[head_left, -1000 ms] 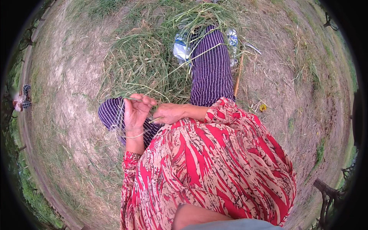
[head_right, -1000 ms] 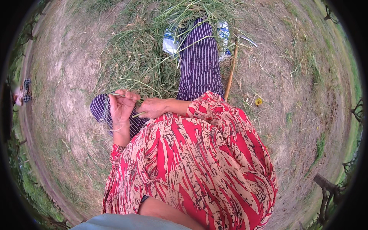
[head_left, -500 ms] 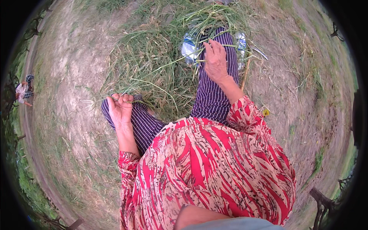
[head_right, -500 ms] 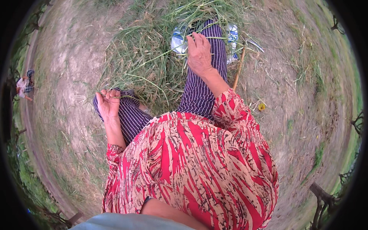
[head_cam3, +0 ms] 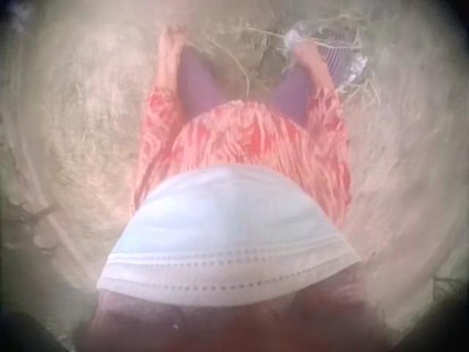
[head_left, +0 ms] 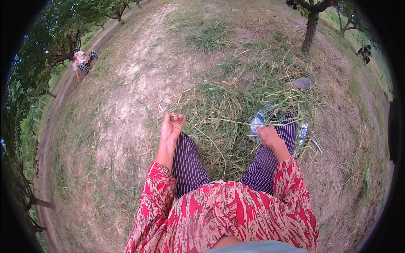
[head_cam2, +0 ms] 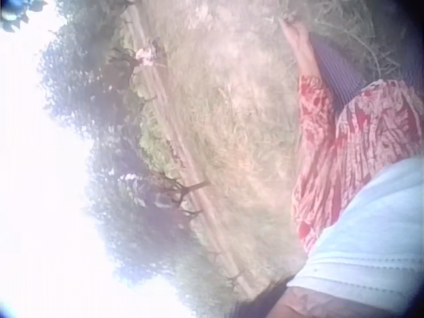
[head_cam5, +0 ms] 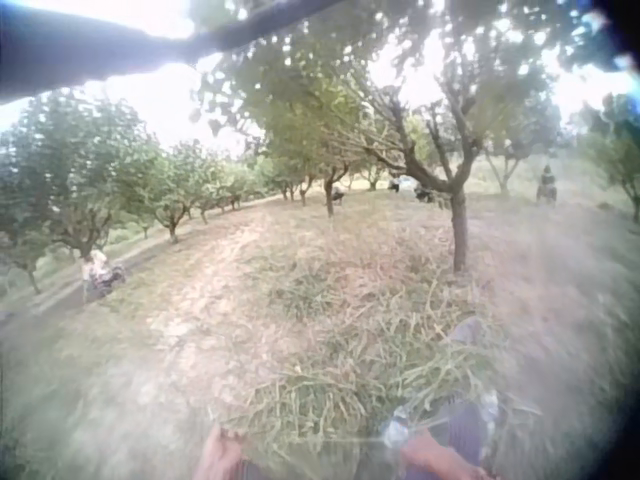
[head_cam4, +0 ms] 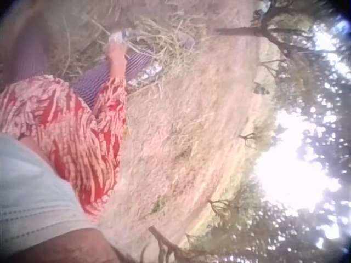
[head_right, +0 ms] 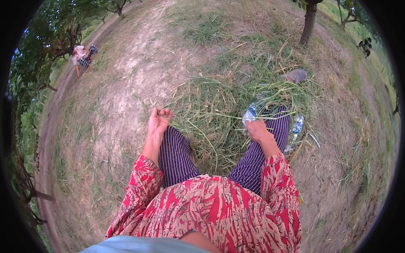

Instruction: The person sits on the ground and processes long green plant stems by hand. They repeatedly pick up stems, strip off outer layers or leaves, and place the processed pieces into a pile on the ground.

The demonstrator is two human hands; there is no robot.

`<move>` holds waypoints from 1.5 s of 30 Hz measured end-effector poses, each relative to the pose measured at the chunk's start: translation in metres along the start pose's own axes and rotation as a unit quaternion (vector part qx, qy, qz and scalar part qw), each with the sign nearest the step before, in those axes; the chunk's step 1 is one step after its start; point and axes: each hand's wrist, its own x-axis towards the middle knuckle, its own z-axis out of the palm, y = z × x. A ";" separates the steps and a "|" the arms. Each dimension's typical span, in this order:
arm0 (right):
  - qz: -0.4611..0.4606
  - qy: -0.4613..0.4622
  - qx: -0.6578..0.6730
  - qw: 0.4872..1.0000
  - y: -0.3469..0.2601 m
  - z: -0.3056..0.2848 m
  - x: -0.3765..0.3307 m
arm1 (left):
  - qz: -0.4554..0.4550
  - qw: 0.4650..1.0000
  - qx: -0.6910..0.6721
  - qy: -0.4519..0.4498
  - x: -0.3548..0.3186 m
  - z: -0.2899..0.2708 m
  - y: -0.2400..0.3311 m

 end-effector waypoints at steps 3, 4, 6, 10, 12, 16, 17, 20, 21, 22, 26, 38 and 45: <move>-0.050 0.004 0.009 0.999 -0.005 0.013 -0.002 | 0.008 1.000 -0.009 -0.001 -0.003 -0.004 0.008; -0.028 0.024 0.044 0.998 -0.014 0.010 -0.002 | 0.009 1.000 -0.009 0.001 -0.003 -0.005 0.012; -0.001 0.108 0.091 0.990 -0.028 -0.003 0.001 | 0.006 1.000 0.001 -0.023 -0.004 0.004 0.012; -0.082 0.382 0.074 0.917 -0.063 -0.045 0.026 | -0.002 0.992 0.044 -0.115 -0.036 0.039 0.013; -0.137 0.374 0.079 0.914 -0.074 -0.040 0.039 | 0.001 0.989 0.060 -0.137 -0.052 0.071 0.011; -0.165 -0.022 0.370 0.914 -0.111 -0.009 0.037 | 0.027 0.980 0.008 -0.196 -0.055 0.093 0.032; -0.186 -0.032 0.348 0.918 -0.112 0.008 0.034 | 0.032 0.982 0.004 -0.188 -0.052 0.094 0.038; -0.144 -0.210 0.538 0.804 -0.128 0.001 0.011 | 0.048 0.992 -0.006 -0.114 -0.044 0.086 0.062; -0.107 -0.258 0.634 0.721 -0.132 0.001 0.001 | 0.054 0.995 -0.003 -0.084 -0.038 0.085 0.065; -0.125 -0.253 0.630 0.723 -0.133 0.006 -0.005 | 0.060 0.997 0.000 -0.055 -0.029 0.081 0.067; -0.028 -0.042 0.597 0.801 -0.142 0.005 -0.010 | 0.107 0.957 0.269 0.030 0.007 0.046 0.063; 0.069 -0.034 0.715 0.695 -0.158 0.049 0.011 | -0.141 0.911 0.366 -0.125 -0.077 -0.018 -0.139; 0.053 -0.139 0.770 0.620 -0.154 0.059 -0.011 | -0.137 0.932 0.328 -0.066 -0.085 -0.017 -0.133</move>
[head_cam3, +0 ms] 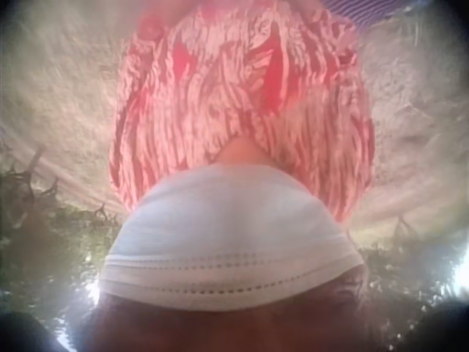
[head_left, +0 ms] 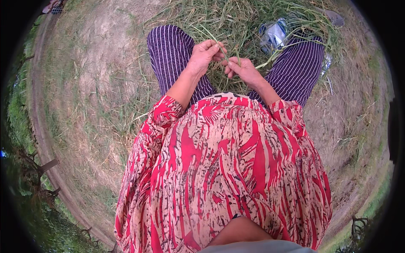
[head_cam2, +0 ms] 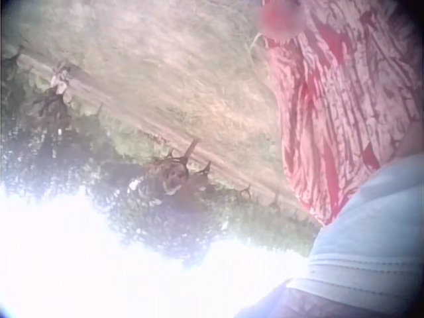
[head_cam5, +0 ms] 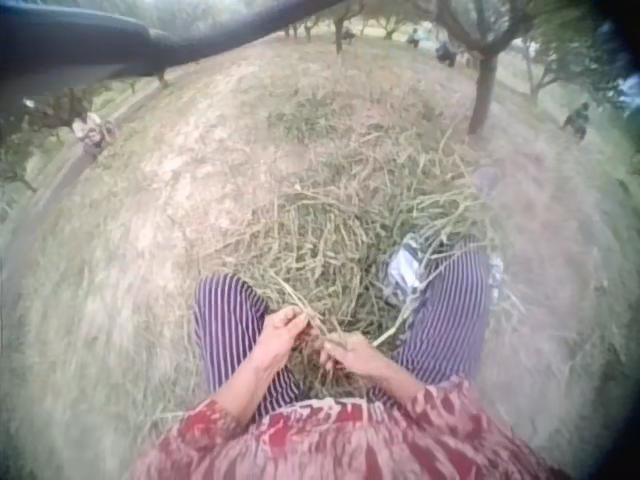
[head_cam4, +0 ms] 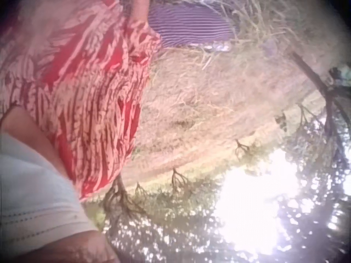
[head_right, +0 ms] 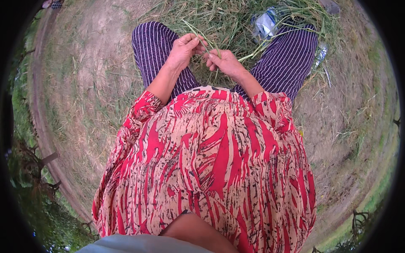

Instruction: The person sits on the ground and processes long green plant stems by hand. They repeatedly pick up stems, strip off outer layers or leaves, and place the processed pieces into a pile on the ground.

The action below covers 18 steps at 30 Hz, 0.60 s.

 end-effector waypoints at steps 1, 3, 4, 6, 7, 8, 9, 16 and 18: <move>-0.011 -0.006 -0.001 1.000 -0.004 0.000 0.000 | -0.006 0.999 -0.032 0.013 0.001 -0.002 -0.003; -0.069 0.033 -0.126 0.989 -0.007 -0.005 -0.001 | 0.001 0.999 -0.037 0.034 0.002 0.000 -0.001; -0.097 0.050 -0.187 0.976 -0.006 -0.006 -0.003 | 0.005 0.998 -0.042 0.041 0.002 0.001 0.000; -0.161 0.069 -0.301 0.937 -0.005 -0.007 -0.005 | 0.024 0.997 -0.065 0.044 0.003 -0.004 -0.001; -0.213 0.068 -0.382 0.897 -0.008 -0.010 -0.007 | 0.028 0.996 -0.075 0.051 0.003 -0.006 -0.001; -0.262 0.067 -0.460 0.846 -0.010 -0.011 -0.008 | 0.031 0.994 -0.084 0.056 0.004 -0.007 0.001; -0.274 0.070 -0.506 0.815 -0.009 -0.013 -0.010 | 0.026 0.994 -0.086 0.071 0.003 -0.007 0.002; -0.048 0.045 -0.170 0.983 -0.024 0.009 -0.020 | 0.037 0.985 -0.165 -0.007 -0.002 -0.001 0.012; -0.068 0.040 -0.164 0.983 -0.029 0.021 -0.020 | 0.002 0.991 -0.105 -0.078 -0.006 0.005 0.017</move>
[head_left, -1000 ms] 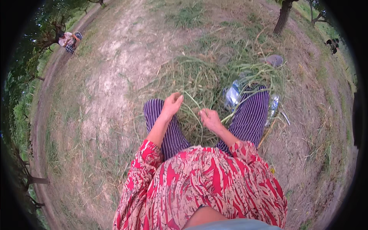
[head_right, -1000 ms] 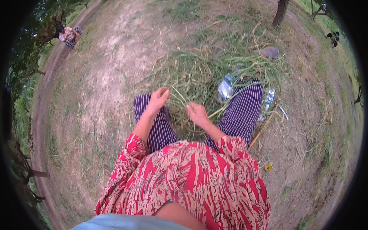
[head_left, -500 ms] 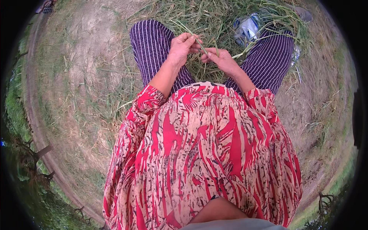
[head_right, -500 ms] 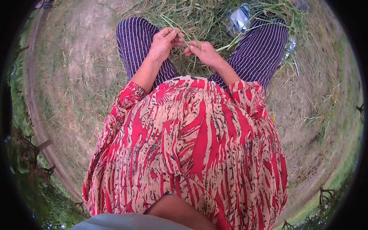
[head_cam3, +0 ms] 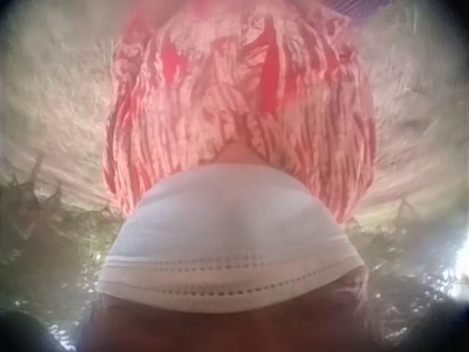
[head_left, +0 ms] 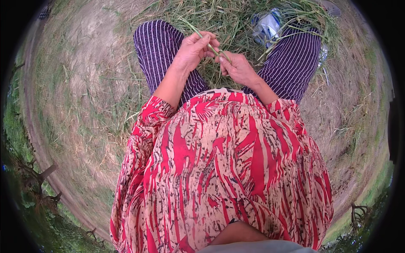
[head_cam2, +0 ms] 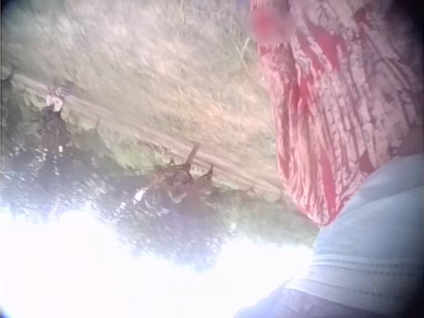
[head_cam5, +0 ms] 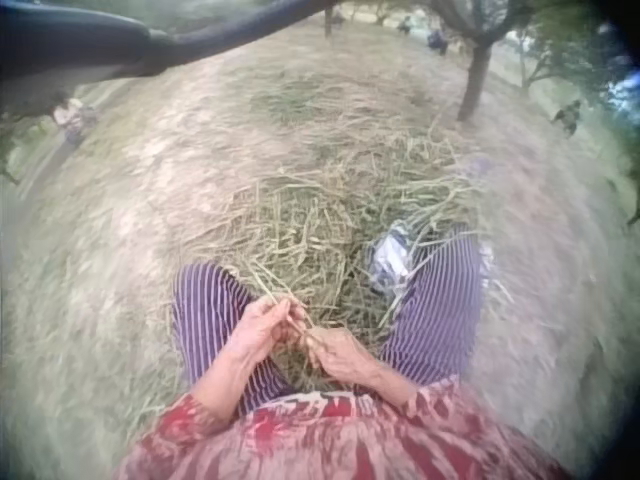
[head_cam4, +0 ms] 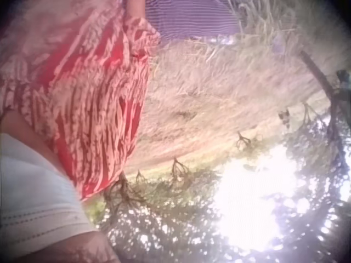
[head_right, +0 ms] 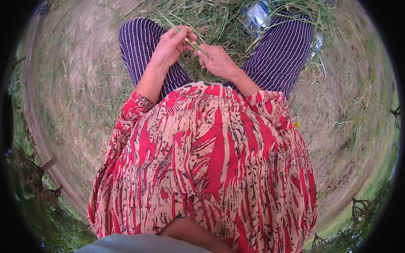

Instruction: The person sits on the ground and processes long green plant stems by hand. They repeatedly pick up stems, strip off outer layers or leaves, and place the processed pieces into a pile on the ground.

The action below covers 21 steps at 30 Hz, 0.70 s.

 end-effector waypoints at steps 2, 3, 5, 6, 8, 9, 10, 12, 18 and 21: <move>-0.027 -0.010 -0.048 0.998 0.000 0.002 0.004 | 0.004 1.000 0.010 0.011 -0.003 -0.002 -0.006; -0.027 -0.010 -0.047 0.999 0.006 0.000 0.004 | 0.017 0.999 0.003 0.030 -0.003 -0.006 -0.008; -0.024 -0.012 -0.045 0.999 0.024 -0.006 0.004 | 0.042 0.996 -0.029 0.075 -0.001 -0.010 -0.007; 0.000 -0.011 0.012 1.000 0.030 -0.007 0.002 | 0.054 0.990 -0.061 0.115 -0.001 -0.009 -0.002; 0.049 -0.010 0.123 0.991 0.039 -0.011 -0.002 | 0.053 0.989 -0.059 0.125 0.002 -0.011 -0.001; 0.067 -0.028 0.127 0.989 0.042 -0.014 -0.001 | 0.054 0.989 -0.070 0.120 0.002 -0.012 -0.002; 0.081 -0.033 0.132 0.987 0.044 -0.014 -0.001 | 0.055 0.989 -0.081 0.115 0.002 -0.014 -0.004; 0.110 -0.040 0.142 0.983 0.037 -0.015 -0.001 | 0.050 0.989 -0.086 0.106 0.001 -0.011 -0.004; 0.113 -0.039 0.168 0.979 0.039 -0.019 0.000 | 0.055 0.989 -0.058 0.124 0.003 -0.012 -0.007; 0.131 -0.054 0.152 0.978 0.037 -0.026 -0.003 | 0.090 0.983 -0.073 0.144 0.007 -0.023 -0.006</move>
